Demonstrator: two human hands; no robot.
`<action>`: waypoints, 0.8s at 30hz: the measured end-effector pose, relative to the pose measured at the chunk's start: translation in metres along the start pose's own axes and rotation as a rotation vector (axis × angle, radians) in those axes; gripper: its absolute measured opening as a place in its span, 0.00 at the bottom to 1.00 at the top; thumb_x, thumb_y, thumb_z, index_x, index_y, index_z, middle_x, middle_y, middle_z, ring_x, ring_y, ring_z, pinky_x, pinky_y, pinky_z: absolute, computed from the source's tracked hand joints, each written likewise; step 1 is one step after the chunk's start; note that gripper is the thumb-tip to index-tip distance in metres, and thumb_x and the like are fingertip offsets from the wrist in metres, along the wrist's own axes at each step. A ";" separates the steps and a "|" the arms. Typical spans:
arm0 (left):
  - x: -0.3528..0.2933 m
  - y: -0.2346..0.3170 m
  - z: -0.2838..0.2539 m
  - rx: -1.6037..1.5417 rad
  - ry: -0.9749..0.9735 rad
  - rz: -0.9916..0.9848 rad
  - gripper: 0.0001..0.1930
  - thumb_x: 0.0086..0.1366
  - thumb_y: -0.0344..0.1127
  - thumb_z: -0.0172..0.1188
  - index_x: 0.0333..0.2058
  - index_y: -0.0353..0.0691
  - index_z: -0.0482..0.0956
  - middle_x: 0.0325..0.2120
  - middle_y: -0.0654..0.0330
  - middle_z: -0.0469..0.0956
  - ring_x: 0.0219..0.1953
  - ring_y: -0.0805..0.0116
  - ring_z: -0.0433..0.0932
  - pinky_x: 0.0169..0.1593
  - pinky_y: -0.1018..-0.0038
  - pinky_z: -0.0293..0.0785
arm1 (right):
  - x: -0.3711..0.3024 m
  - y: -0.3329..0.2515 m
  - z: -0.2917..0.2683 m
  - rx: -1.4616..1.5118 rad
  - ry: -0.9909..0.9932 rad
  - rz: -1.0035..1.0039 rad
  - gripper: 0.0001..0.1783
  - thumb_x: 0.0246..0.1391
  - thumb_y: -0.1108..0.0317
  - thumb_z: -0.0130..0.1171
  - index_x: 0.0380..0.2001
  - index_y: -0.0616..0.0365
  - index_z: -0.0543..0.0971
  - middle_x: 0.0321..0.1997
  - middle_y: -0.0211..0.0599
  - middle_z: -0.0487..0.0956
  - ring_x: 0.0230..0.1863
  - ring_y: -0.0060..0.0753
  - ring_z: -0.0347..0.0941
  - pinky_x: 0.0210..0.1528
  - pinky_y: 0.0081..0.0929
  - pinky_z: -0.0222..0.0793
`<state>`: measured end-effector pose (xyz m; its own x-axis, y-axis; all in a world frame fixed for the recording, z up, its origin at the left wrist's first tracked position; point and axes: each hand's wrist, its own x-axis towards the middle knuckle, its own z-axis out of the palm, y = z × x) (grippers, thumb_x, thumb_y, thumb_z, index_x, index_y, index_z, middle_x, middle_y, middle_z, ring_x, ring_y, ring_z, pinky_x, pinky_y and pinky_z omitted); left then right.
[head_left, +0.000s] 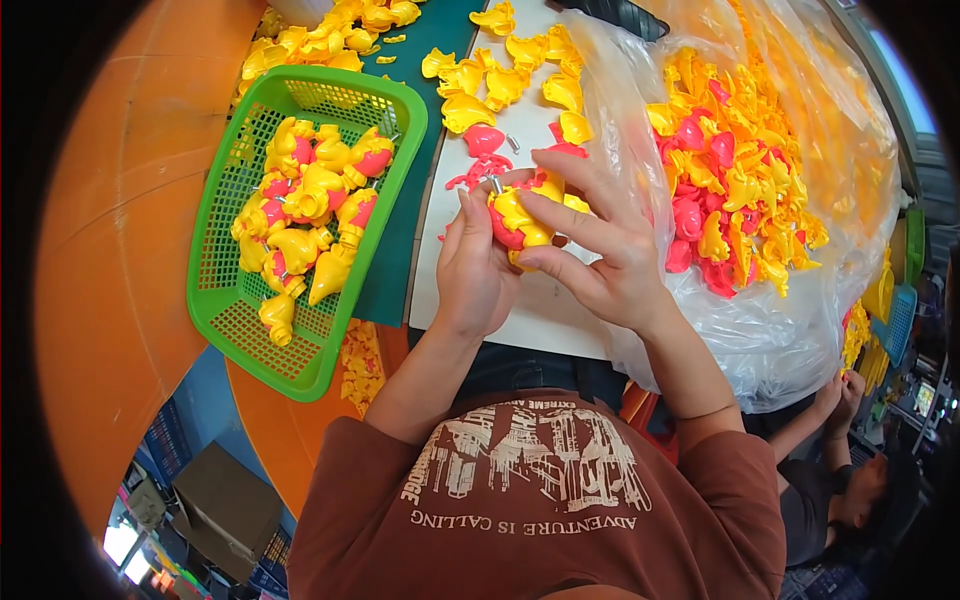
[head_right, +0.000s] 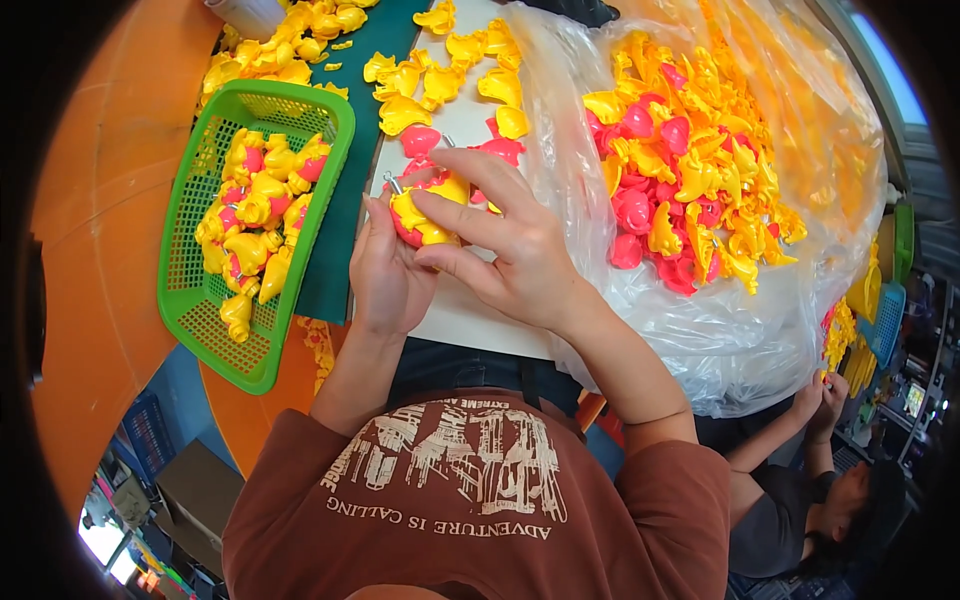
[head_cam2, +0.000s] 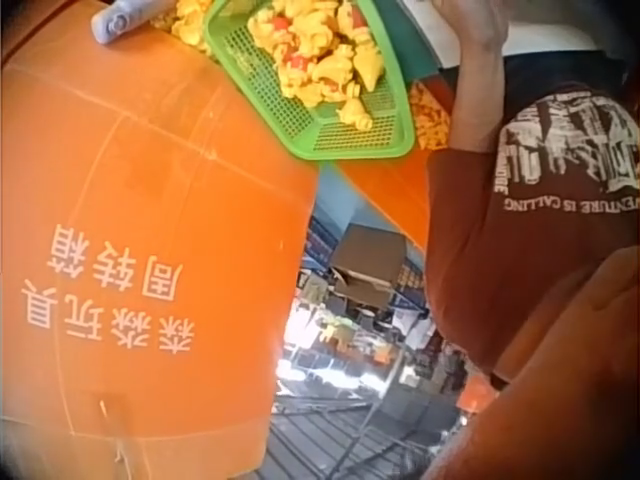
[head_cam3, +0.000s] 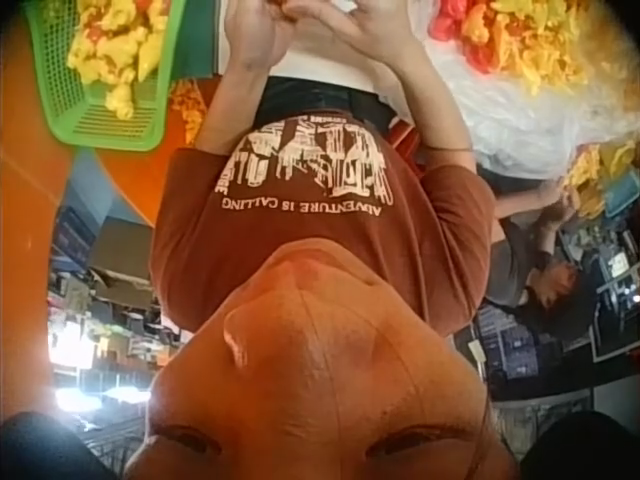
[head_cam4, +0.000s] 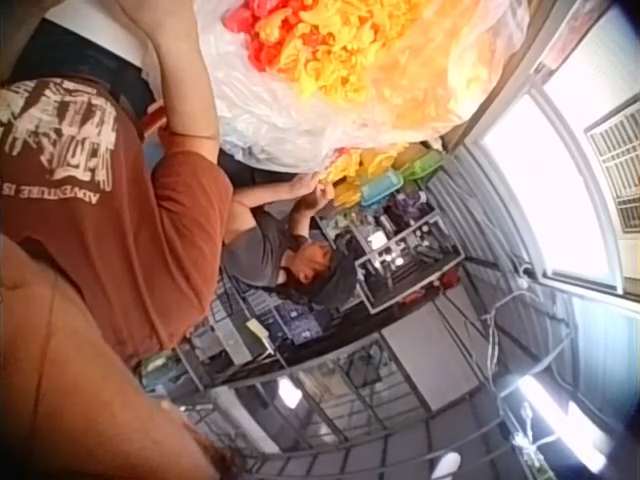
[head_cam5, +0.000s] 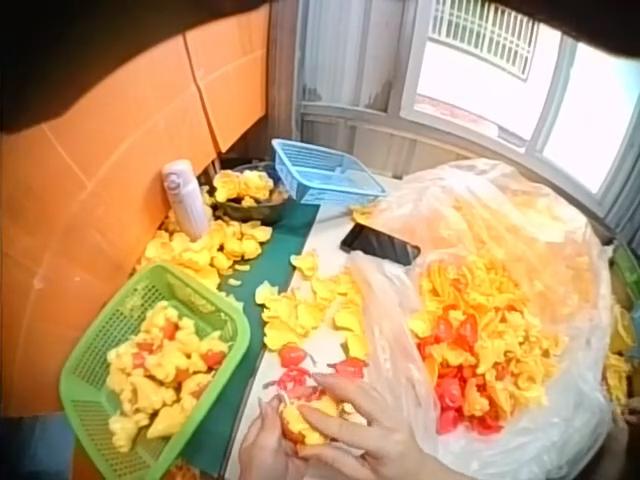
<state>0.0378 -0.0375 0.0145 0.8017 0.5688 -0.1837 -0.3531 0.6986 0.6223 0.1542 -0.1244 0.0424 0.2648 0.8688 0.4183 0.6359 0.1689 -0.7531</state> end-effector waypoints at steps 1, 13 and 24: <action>-0.001 0.001 0.002 -0.003 0.006 -0.003 0.28 0.71 0.52 0.26 0.55 0.34 0.59 0.50 0.52 0.68 0.50 0.63 0.72 0.51 0.64 0.74 | -0.001 0.002 0.000 -0.001 0.001 -0.001 0.27 0.39 0.68 0.68 0.47 0.60 0.77 0.52 0.46 0.73 0.58 0.51 0.65 0.59 0.42 0.60; -0.009 -0.007 -0.007 0.152 -0.140 0.120 0.25 0.64 0.40 0.56 0.54 0.33 0.60 0.47 0.56 0.69 0.45 0.72 0.72 0.47 0.75 0.71 | -0.006 0.000 0.015 1.057 0.348 0.301 0.24 0.52 0.76 0.55 0.55 0.65 0.69 0.60 0.48 0.67 0.64 0.42 0.59 0.65 0.37 0.50; -0.012 -0.033 -0.021 0.395 -0.085 0.319 0.24 0.60 0.30 0.59 0.53 0.29 0.65 0.51 0.53 0.67 0.53 0.69 0.67 0.55 0.73 0.65 | -0.025 0.014 0.034 0.930 0.390 0.634 0.15 0.63 0.65 0.44 0.45 0.65 0.72 0.47 0.42 0.75 0.47 0.28 0.73 0.48 0.24 0.70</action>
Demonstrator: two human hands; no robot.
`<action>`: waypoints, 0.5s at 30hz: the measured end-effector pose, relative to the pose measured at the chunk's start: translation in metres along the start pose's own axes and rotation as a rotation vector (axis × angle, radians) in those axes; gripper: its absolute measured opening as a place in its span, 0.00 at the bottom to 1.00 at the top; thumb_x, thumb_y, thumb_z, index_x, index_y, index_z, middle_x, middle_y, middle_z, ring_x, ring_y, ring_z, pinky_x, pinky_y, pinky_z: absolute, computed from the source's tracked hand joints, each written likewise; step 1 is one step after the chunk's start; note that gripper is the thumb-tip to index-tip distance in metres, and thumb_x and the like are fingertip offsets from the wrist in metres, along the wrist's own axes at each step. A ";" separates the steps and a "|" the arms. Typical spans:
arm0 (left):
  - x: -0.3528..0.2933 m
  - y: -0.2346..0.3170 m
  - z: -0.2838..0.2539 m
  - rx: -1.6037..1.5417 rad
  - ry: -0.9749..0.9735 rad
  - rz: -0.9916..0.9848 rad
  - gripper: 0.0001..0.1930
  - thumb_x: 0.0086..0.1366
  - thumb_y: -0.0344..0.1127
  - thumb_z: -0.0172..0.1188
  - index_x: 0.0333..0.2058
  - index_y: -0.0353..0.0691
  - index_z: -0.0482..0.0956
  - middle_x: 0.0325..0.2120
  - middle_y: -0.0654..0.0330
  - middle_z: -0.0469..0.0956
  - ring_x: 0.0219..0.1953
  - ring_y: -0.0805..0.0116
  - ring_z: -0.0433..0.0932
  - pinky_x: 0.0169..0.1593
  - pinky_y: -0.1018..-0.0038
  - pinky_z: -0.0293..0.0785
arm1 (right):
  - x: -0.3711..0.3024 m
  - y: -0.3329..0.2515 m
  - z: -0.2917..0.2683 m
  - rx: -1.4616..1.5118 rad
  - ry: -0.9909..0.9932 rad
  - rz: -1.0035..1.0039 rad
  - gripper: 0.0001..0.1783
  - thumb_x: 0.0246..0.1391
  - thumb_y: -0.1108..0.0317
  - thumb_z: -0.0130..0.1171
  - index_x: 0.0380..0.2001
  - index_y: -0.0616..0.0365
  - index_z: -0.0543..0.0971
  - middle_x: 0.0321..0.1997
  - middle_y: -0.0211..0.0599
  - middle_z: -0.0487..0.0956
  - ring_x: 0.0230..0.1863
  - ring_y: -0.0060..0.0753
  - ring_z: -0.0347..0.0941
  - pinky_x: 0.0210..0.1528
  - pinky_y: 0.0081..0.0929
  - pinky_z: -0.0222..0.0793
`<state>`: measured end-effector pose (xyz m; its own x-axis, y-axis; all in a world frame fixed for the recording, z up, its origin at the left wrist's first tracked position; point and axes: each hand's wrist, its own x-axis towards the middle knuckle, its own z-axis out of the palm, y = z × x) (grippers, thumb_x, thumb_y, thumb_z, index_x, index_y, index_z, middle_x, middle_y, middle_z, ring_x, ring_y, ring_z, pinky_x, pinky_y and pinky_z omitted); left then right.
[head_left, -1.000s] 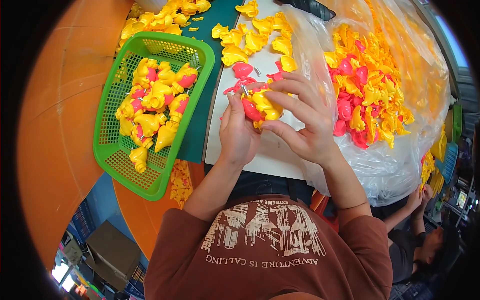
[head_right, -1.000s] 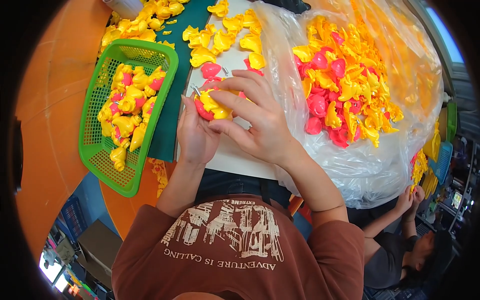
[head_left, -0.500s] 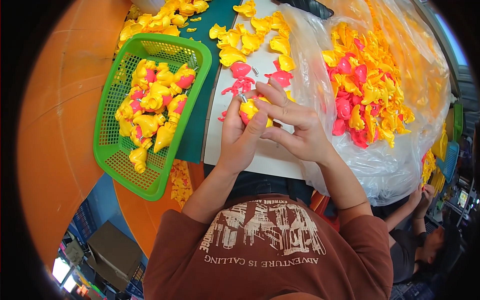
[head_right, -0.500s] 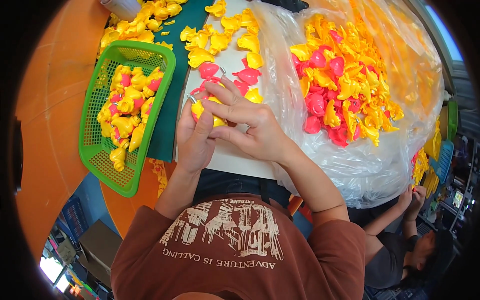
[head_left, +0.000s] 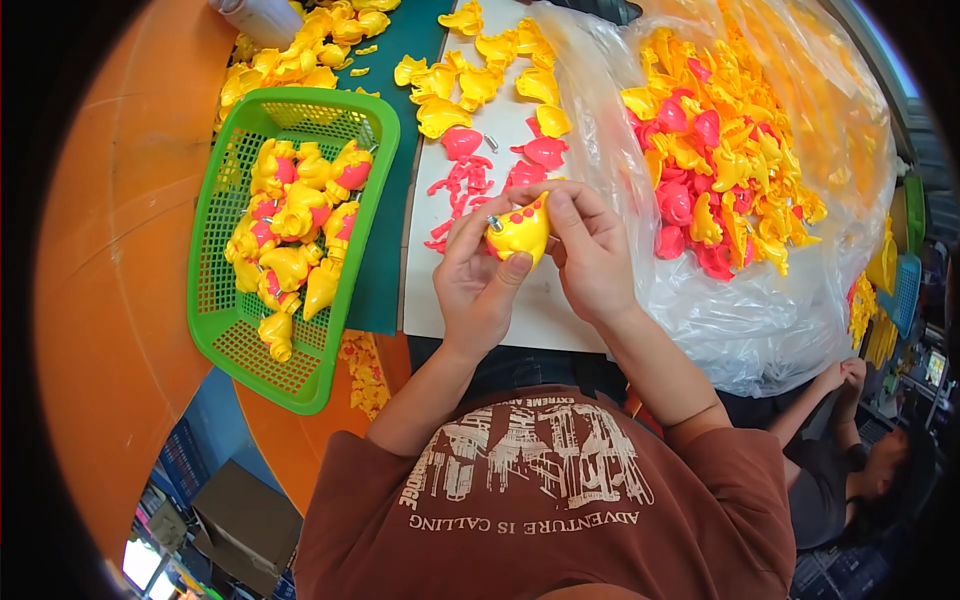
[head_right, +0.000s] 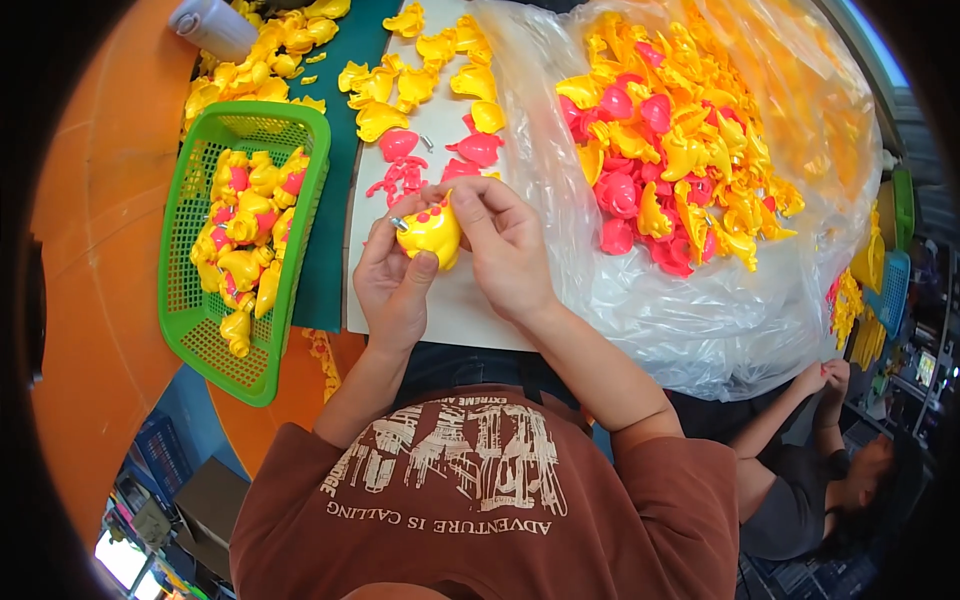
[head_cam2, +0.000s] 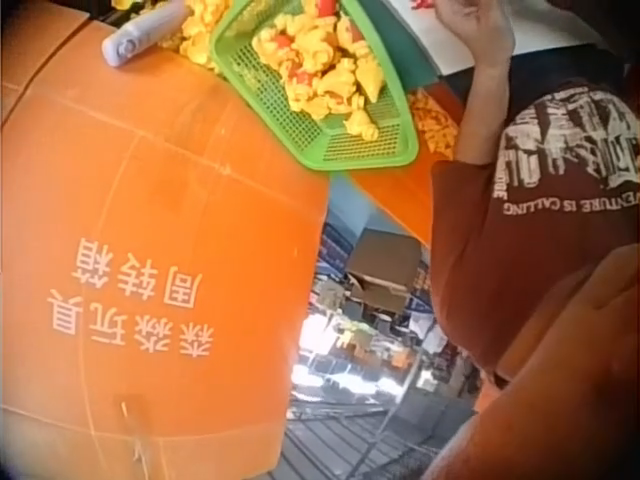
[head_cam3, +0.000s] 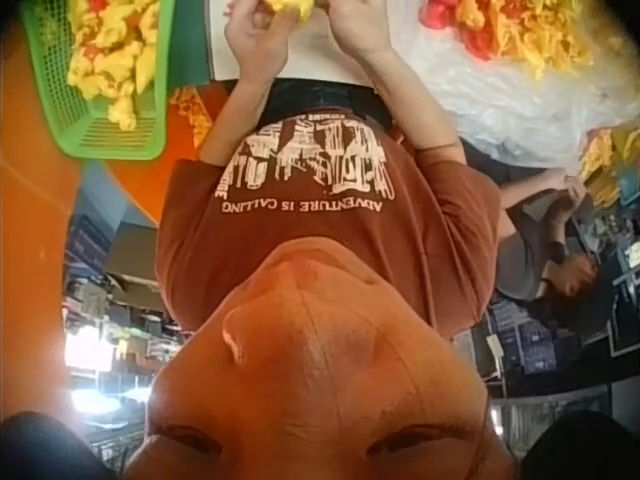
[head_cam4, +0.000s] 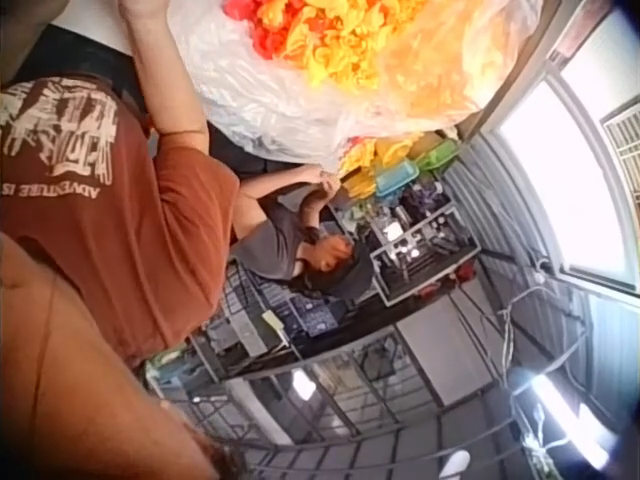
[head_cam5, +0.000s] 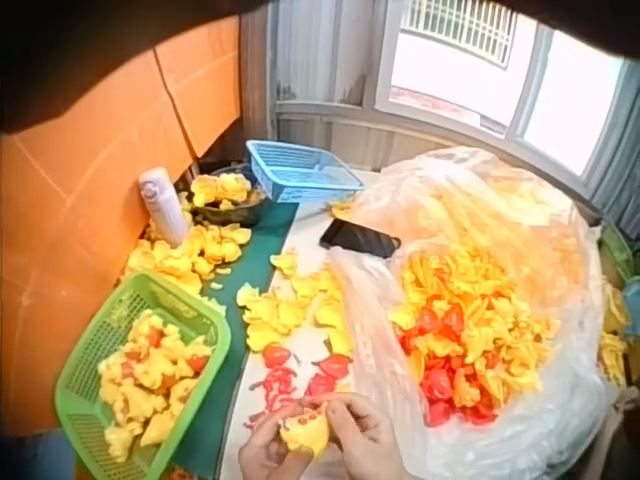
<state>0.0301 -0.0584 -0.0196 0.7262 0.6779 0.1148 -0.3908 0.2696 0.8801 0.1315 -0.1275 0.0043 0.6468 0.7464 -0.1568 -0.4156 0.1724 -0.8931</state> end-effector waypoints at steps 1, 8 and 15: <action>-0.001 -0.001 -0.001 0.012 0.019 0.005 0.25 0.60 0.30 0.60 0.54 0.29 0.65 0.52 0.52 0.66 0.55 0.68 0.66 0.55 0.72 0.65 | -0.002 0.000 0.009 0.011 0.088 -0.027 0.18 0.65 0.61 0.41 0.45 0.65 0.72 0.45 0.42 0.76 0.46 0.29 0.74 0.47 0.25 0.71; -0.011 -0.011 0.022 -0.019 0.088 -0.026 0.28 0.59 0.35 0.62 0.54 0.29 0.63 0.53 0.53 0.67 0.54 0.69 0.67 0.56 0.74 0.64 | -0.004 0.032 0.000 -0.314 0.194 -0.357 0.22 0.64 0.53 0.39 0.29 0.63 0.71 0.22 0.35 0.74 0.25 0.21 0.69 0.26 0.23 0.62; -0.011 -0.013 0.014 -0.103 0.137 -0.067 0.28 0.60 0.34 0.61 0.55 0.30 0.61 0.51 0.54 0.68 0.52 0.69 0.69 0.56 0.75 0.64 | 0.002 0.028 0.006 -0.439 0.207 -0.385 0.21 0.63 0.58 0.41 0.22 0.63 0.70 0.16 0.37 0.69 0.19 0.21 0.67 0.20 0.24 0.59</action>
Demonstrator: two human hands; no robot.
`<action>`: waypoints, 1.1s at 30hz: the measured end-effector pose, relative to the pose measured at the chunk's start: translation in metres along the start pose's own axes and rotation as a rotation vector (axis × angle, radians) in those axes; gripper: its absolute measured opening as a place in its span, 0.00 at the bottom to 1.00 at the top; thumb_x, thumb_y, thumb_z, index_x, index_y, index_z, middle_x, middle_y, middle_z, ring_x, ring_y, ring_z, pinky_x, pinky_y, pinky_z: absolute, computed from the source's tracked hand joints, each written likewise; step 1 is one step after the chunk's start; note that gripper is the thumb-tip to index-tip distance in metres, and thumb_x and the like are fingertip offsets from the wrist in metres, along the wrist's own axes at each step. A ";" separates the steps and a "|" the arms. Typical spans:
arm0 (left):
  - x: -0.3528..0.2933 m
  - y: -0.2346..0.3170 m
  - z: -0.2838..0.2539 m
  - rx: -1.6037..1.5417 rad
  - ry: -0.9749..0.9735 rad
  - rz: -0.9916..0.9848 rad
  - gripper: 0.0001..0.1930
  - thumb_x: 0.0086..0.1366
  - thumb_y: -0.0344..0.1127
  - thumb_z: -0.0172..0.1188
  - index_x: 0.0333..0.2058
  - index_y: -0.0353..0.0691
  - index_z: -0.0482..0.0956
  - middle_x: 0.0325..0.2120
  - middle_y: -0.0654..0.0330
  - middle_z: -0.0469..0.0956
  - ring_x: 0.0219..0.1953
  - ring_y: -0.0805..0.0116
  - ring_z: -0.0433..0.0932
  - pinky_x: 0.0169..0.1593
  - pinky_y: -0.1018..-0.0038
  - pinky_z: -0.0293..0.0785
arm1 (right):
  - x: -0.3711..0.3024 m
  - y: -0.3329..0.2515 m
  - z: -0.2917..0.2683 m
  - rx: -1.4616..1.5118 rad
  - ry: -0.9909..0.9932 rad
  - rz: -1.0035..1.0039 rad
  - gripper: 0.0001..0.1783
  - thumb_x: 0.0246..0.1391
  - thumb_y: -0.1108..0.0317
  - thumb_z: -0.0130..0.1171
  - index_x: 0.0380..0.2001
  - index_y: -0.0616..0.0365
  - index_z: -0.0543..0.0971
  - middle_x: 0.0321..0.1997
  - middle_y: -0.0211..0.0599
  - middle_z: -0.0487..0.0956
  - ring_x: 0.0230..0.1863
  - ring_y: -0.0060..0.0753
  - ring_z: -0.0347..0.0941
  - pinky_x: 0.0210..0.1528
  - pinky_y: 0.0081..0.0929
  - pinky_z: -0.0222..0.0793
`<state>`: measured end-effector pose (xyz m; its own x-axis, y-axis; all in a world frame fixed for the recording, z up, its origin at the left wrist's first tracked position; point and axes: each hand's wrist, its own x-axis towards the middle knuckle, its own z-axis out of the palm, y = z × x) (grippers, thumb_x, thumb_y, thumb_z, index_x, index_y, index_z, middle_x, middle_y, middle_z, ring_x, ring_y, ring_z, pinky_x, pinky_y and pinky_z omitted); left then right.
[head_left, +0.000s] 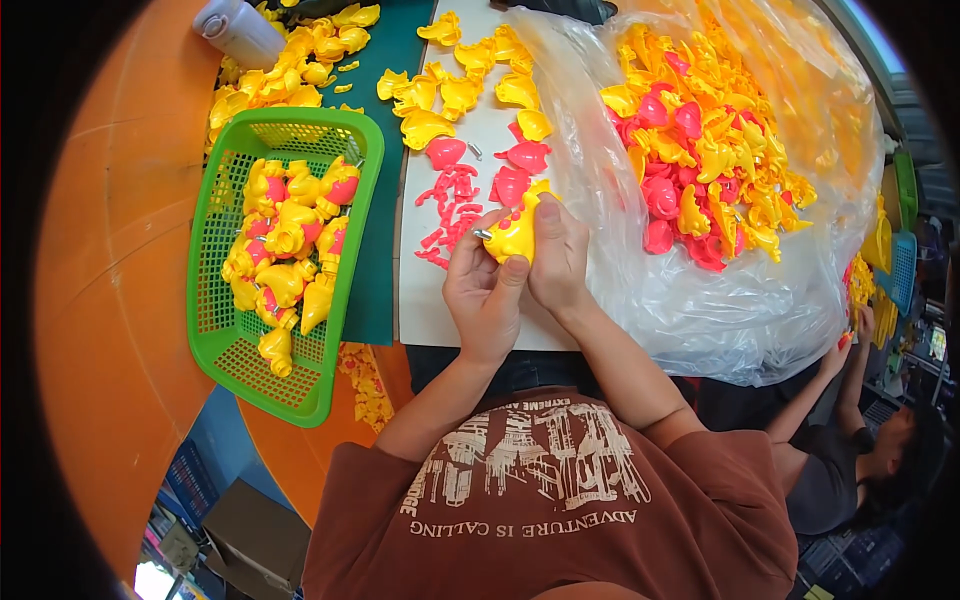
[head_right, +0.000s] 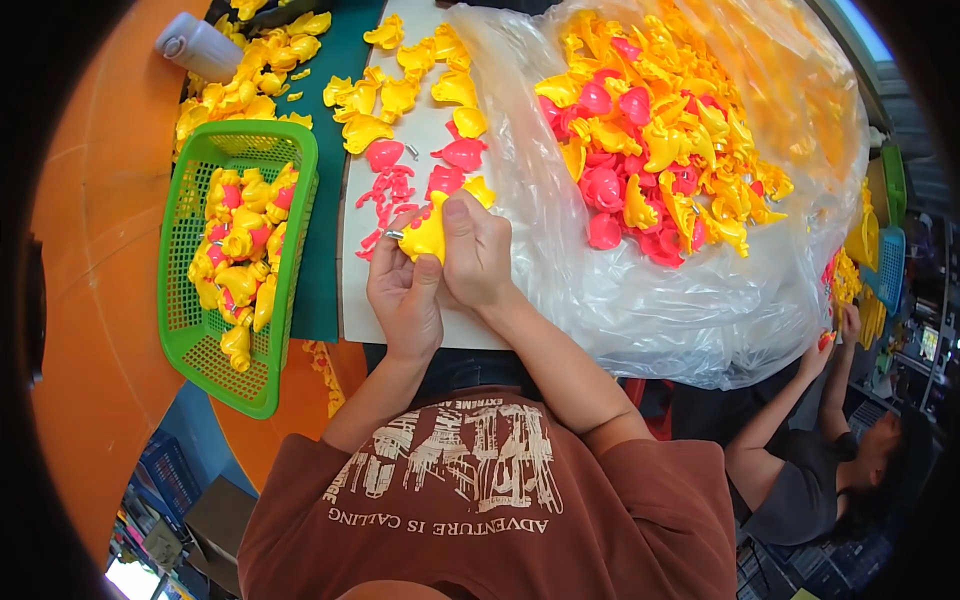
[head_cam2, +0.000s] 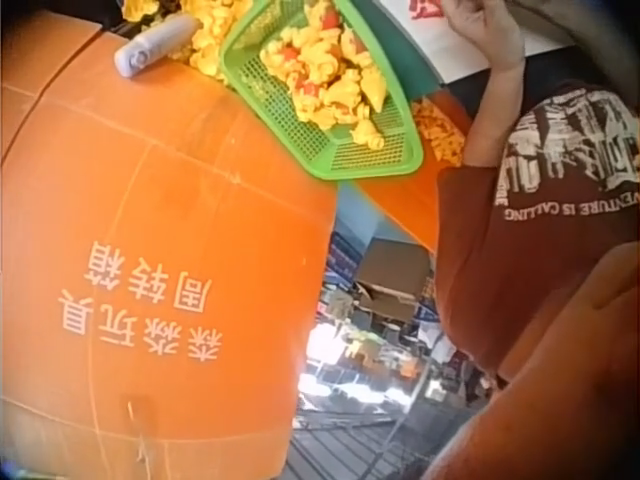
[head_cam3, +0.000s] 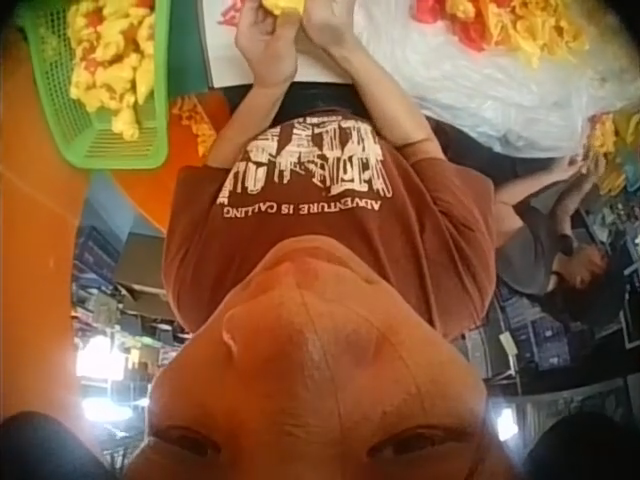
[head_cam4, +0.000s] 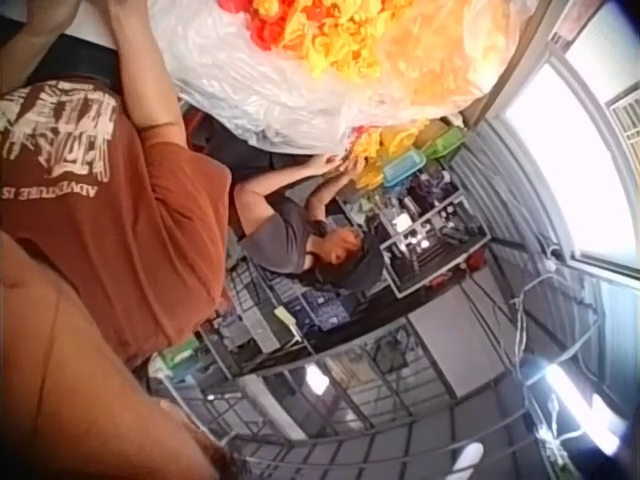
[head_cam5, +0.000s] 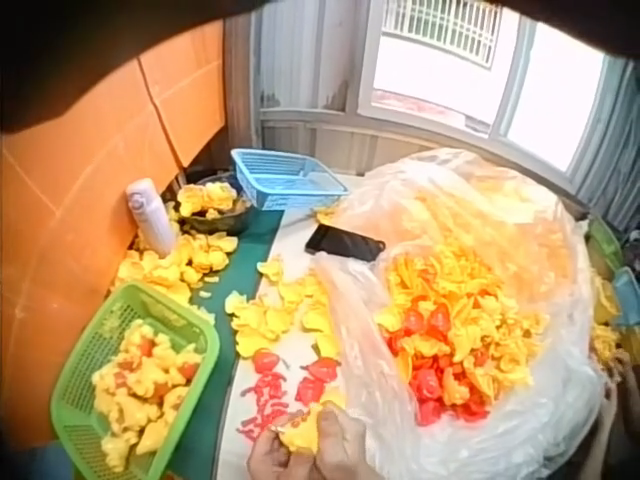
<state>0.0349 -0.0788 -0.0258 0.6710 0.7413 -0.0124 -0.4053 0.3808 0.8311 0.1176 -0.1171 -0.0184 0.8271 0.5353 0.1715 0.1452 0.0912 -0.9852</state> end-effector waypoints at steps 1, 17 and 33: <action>0.001 0.001 0.000 -0.001 -0.002 0.002 0.28 0.60 0.34 0.61 0.55 0.30 0.61 0.51 0.54 0.68 0.52 0.69 0.69 0.56 0.75 0.64 | 0.002 0.002 -0.002 0.000 0.000 -0.003 0.21 0.63 0.58 0.41 0.22 0.63 0.70 0.16 0.37 0.69 0.19 0.21 0.67 0.20 0.24 0.59; 0.033 0.053 -0.034 0.414 0.286 0.589 0.19 0.57 0.21 0.58 0.48 0.32 0.66 0.45 0.52 0.70 0.46 0.66 0.72 0.46 0.73 0.74 | 0.032 -0.035 -0.041 -0.383 -0.172 -0.123 0.12 0.59 0.67 0.49 0.41 0.64 0.75 0.32 0.37 0.78 0.35 0.26 0.73 0.40 0.22 0.68; -0.040 0.185 0.000 -0.347 -1.541 0.910 0.15 0.68 0.39 0.39 0.48 0.53 0.73 0.55 0.68 0.65 0.53 0.70 0.67 0.43 0.63 0.68 | 0.058 -0.042 -0.188 -0.835 0.491 -0.094 0.10 0.54 0.68 0.58 0.32 0.66 0.79 0.25 0.30 0.79 0.26 0.16 0.71 0.31 0.15 0.67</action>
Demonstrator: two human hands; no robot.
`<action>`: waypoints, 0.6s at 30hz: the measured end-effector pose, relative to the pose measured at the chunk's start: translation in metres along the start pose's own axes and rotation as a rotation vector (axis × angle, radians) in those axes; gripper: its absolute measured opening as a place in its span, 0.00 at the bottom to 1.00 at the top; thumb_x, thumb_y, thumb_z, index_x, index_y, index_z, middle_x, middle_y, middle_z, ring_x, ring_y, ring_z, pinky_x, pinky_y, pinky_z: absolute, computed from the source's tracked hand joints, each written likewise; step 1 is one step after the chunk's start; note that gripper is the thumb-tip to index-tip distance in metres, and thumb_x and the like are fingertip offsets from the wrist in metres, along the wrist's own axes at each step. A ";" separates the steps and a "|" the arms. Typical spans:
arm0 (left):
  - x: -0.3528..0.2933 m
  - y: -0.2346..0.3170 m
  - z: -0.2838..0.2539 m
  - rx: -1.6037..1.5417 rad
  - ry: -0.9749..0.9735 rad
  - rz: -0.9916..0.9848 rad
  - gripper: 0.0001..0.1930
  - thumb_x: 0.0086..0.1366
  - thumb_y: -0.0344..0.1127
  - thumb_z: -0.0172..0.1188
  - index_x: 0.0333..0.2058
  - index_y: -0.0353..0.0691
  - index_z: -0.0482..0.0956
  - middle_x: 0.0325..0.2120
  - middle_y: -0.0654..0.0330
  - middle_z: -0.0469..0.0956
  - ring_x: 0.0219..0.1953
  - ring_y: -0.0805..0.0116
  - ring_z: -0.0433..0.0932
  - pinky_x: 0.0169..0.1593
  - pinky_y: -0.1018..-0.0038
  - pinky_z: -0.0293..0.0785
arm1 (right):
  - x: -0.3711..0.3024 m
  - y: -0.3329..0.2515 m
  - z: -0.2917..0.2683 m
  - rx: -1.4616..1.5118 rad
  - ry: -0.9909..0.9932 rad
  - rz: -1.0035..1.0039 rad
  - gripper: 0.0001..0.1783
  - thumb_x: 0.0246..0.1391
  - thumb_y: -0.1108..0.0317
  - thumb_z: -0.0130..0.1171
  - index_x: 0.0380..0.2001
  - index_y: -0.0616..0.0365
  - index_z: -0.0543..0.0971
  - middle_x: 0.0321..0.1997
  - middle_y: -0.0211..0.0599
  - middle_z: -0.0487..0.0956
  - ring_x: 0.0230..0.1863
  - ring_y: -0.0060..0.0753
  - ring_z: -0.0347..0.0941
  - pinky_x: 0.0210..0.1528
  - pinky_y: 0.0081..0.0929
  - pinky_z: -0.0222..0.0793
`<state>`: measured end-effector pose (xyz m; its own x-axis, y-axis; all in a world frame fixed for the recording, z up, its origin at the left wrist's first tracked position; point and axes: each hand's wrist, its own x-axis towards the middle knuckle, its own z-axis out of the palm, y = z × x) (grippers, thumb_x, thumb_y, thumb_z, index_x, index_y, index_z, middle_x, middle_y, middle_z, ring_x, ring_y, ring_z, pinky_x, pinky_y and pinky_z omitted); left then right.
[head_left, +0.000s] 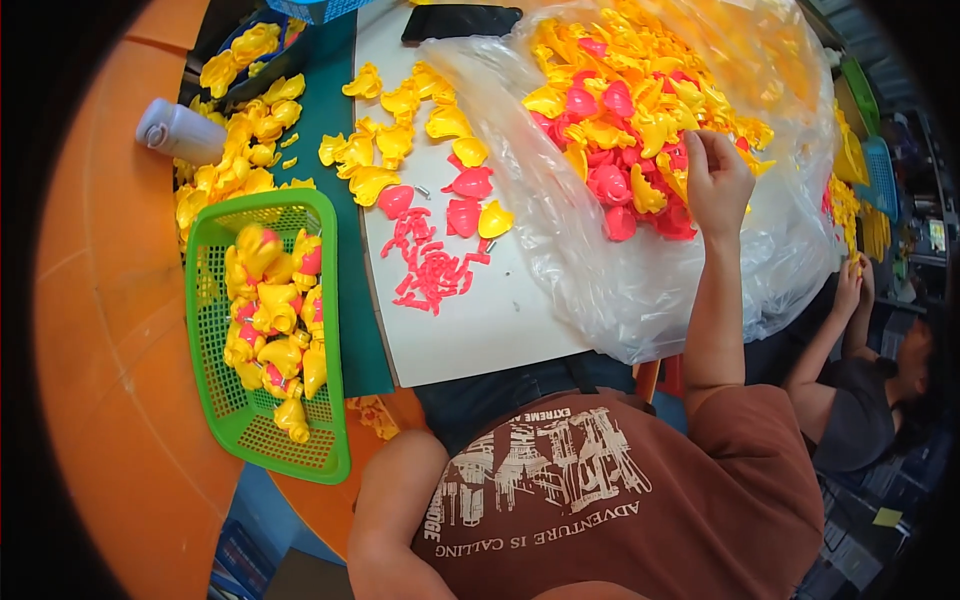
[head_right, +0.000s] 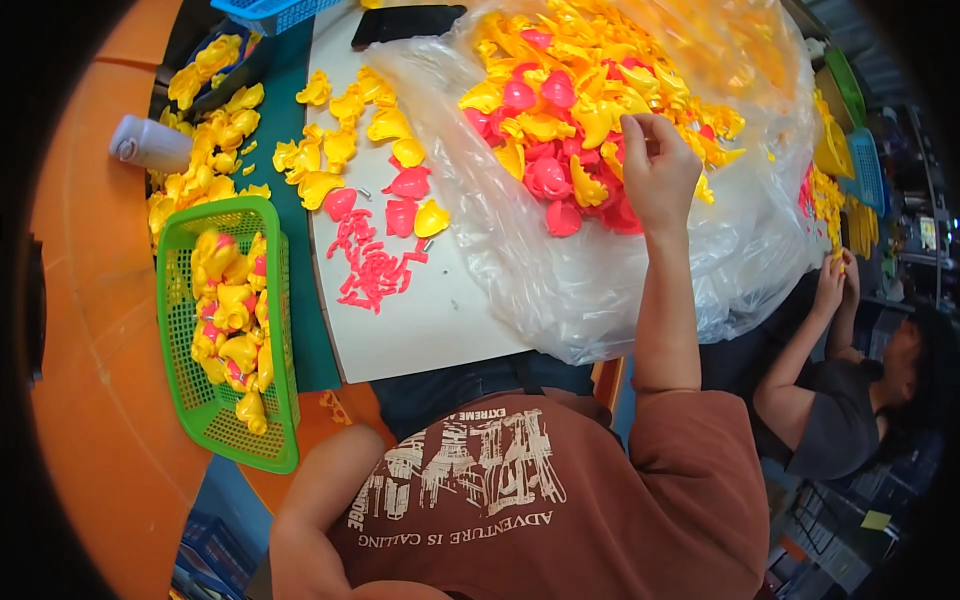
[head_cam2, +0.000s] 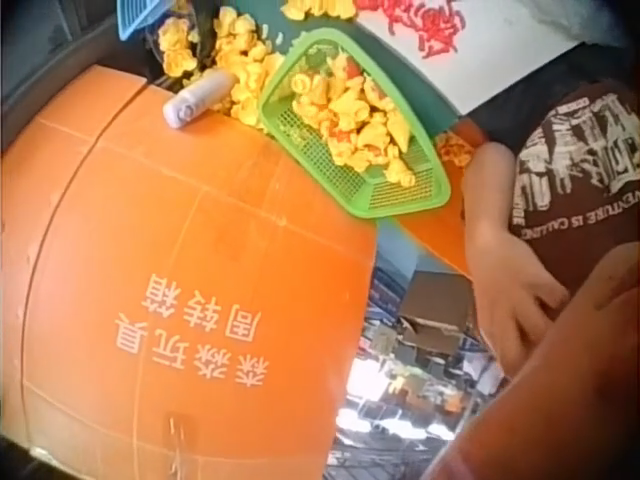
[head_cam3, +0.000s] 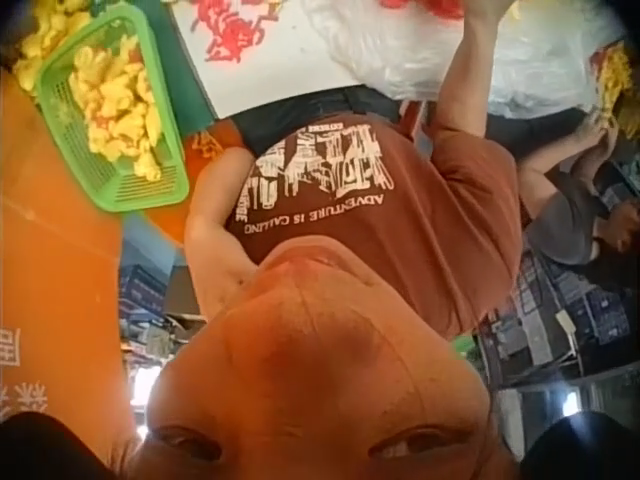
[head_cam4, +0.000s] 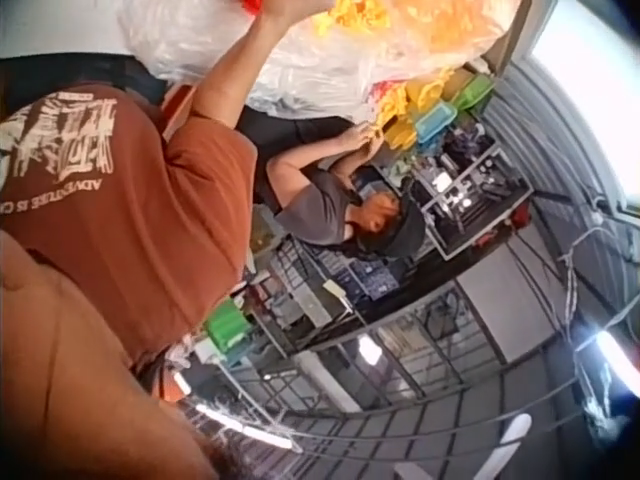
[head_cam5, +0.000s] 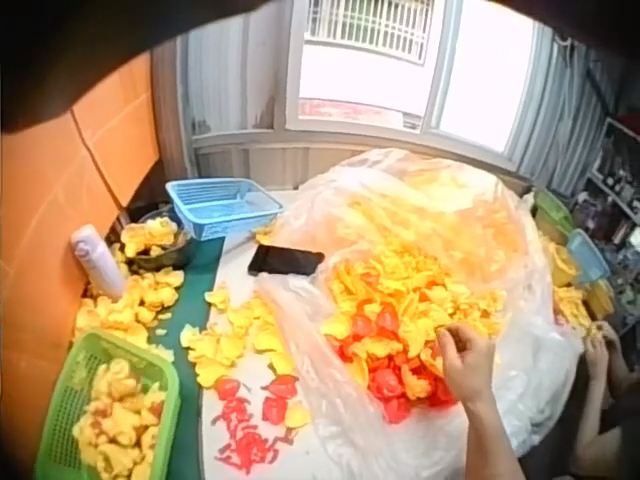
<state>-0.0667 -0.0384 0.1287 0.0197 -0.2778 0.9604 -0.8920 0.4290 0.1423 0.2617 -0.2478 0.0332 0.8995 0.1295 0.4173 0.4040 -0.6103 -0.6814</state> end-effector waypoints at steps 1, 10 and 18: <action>0.004 0.002 -0.006 -0.017 -0.010 0.003 0.15 0.68 0.39 0.39 0.48 0.53 0.73 0.55 0.68 0.65 0.53 0.70 0.67 0.43 0.63 0.68 | 0.003 0.004 -0.003 -0.098 0.011 0.000 0.10 0.54 0.67 0.59 0.32 0.65 0.79 0.24 0.30 0.79 0.24 0.16 0.71 0.30 0.16 0.67; 0.011 0.007 -0.014 -0.360 -0.094 -0.211 0.14 0.67 0.40 0.41 0.46 0.51 0.74 0.53 0.73 0.66 0.52 0.71 0.68 0.43 0.65 0.67 | 0.029 0.027 -0.009 -0.320 0.038 -0.047 0.13 0.52 0.62 0.59 0.33 0.62 0.79 0.27 0.39 0.81 0.25 0.29 0.77 0.29 0.23 0.70; 0.004 0.003 -0.006 -0.331 0.028 -0.192 0.15 0.67 0.46 0.44 0.48 0.52 0.73 0.53 0.72 0.67 0.54 0.70 0.66 0.46 0.62 0.65 | 0.006 0.021 -0.028 -0.401 -0.483 0.055 0.13 0.45 0.64 0.63 0.32 0.60 0.81 0.36 0.49 0.79 0.37 0.44 0.76 0.40 0.34 0.69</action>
<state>-0.0666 -0.0324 0.1342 0.1890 -0.3582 0.9143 -0.6768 0.6271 0.3856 0.2709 -0.2817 0.0387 0.9289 0.3702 0.0056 0.3450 -0.8598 -0.3764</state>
